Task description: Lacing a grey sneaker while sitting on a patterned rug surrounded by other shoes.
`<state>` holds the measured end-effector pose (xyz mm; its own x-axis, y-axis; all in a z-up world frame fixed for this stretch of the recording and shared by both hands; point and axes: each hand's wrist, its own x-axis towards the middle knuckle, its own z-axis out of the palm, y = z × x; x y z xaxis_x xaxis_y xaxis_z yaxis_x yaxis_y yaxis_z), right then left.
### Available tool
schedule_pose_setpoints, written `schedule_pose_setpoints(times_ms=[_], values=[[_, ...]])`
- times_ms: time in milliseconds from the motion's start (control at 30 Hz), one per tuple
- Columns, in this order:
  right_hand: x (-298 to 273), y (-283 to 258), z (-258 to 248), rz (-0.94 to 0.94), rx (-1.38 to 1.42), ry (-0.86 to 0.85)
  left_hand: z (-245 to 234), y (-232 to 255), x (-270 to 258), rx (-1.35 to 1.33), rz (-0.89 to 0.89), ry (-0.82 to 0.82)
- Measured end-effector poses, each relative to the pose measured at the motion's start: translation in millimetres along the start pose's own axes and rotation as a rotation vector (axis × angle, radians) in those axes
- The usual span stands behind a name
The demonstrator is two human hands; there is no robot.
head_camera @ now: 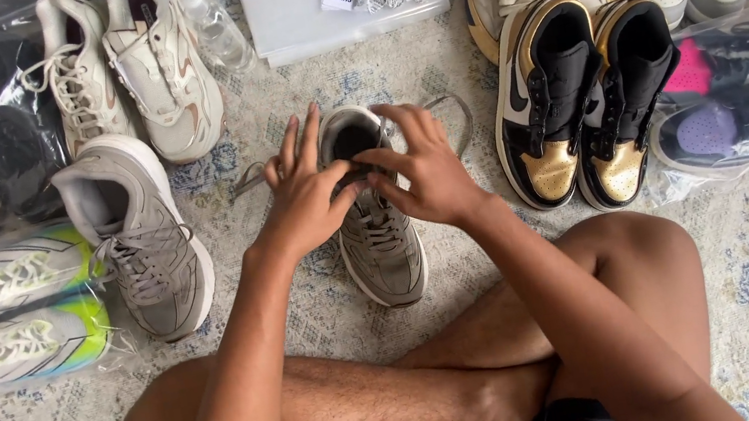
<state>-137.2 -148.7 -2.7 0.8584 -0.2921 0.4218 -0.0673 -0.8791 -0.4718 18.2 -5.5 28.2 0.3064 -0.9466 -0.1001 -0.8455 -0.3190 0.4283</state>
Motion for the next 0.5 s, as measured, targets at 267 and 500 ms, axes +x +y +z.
schedule_pose_setpoints(times_ms=[267, 500], values=[[31.4, 12.4, -28.6, -0.289, -0.188, -0.173, 4.5, -6.9, -1.1, -0.167, -0.036, -0.152], [39.9, 20.6, -58.7, -0.314, -0.145, -0.317, 18.2, -24.2, 4.6, -0.322, -0.017, -0.189]])
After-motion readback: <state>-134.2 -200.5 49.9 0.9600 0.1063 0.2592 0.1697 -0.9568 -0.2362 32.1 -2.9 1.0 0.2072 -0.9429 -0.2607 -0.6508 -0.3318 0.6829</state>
